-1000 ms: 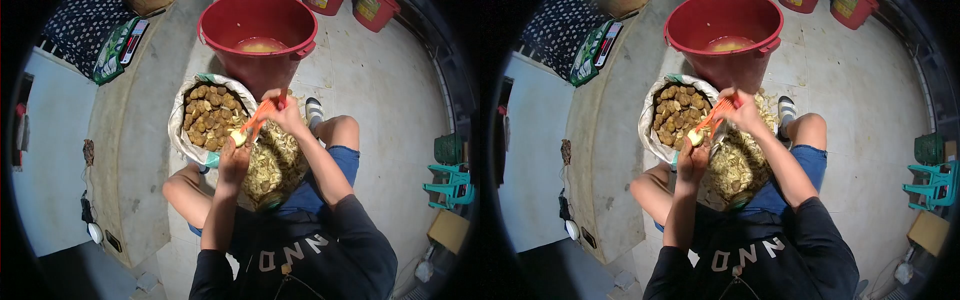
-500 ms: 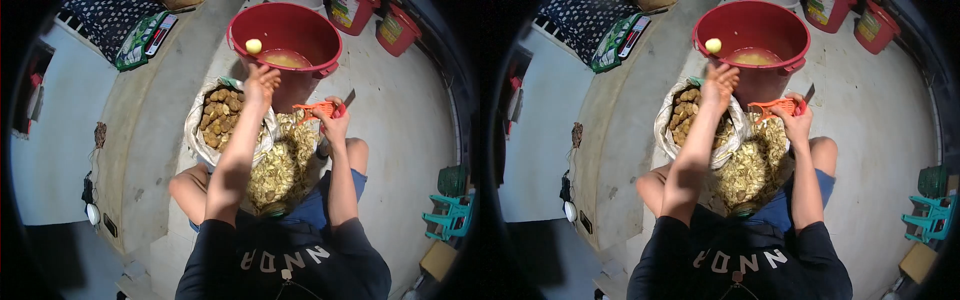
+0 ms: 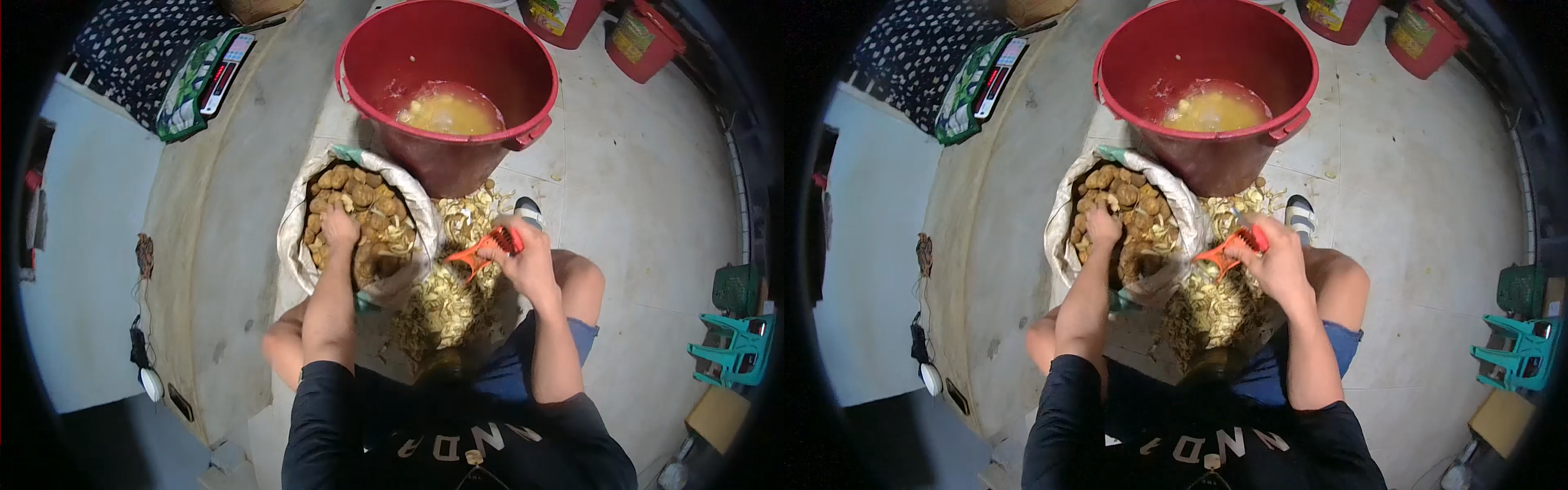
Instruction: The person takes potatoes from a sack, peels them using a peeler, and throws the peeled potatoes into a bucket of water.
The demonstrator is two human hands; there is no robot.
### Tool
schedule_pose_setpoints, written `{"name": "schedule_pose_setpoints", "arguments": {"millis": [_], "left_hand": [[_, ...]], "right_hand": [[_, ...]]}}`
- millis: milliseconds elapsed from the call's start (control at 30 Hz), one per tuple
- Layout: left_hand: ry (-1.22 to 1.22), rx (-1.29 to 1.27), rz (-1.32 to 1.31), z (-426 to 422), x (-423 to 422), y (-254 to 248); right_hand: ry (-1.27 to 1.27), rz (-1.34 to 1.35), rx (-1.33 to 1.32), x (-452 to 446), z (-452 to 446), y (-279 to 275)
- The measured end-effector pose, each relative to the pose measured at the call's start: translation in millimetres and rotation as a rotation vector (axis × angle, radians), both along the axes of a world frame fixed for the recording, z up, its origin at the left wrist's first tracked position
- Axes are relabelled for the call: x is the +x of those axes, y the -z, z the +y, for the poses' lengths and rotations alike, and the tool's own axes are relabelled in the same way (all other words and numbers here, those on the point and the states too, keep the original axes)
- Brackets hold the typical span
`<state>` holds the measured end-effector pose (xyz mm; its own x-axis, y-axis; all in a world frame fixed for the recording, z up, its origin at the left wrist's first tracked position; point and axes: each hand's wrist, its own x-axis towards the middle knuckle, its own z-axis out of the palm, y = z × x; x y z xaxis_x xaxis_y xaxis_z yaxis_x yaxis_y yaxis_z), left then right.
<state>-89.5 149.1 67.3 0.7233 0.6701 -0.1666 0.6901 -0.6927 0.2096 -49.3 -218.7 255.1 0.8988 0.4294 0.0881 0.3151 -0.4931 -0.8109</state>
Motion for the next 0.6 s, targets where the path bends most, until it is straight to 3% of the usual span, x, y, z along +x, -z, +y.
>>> {"name": "schedule_pose_setpoints", "arguments": {"millis": [367, 567, 600], "left_hand": [[0.03, 0.177, 0.313, 40.1, 46.5, 24.2], [0.035, 0.177, 0.108, 32.0, 27.8, 28.6], [0.029, 0.111, -0.036, 27.9, 22.0, 29.4]], "right_hand": [[-0.072, 0.002, -0.12, 15.2, 19.1, 5.0], [-0.082, 0.03, -0.103, 12.8, 22.6, 0.7], [-0.084, 0.033, -0.077, 11.5, 22.5, -0.7]]}}
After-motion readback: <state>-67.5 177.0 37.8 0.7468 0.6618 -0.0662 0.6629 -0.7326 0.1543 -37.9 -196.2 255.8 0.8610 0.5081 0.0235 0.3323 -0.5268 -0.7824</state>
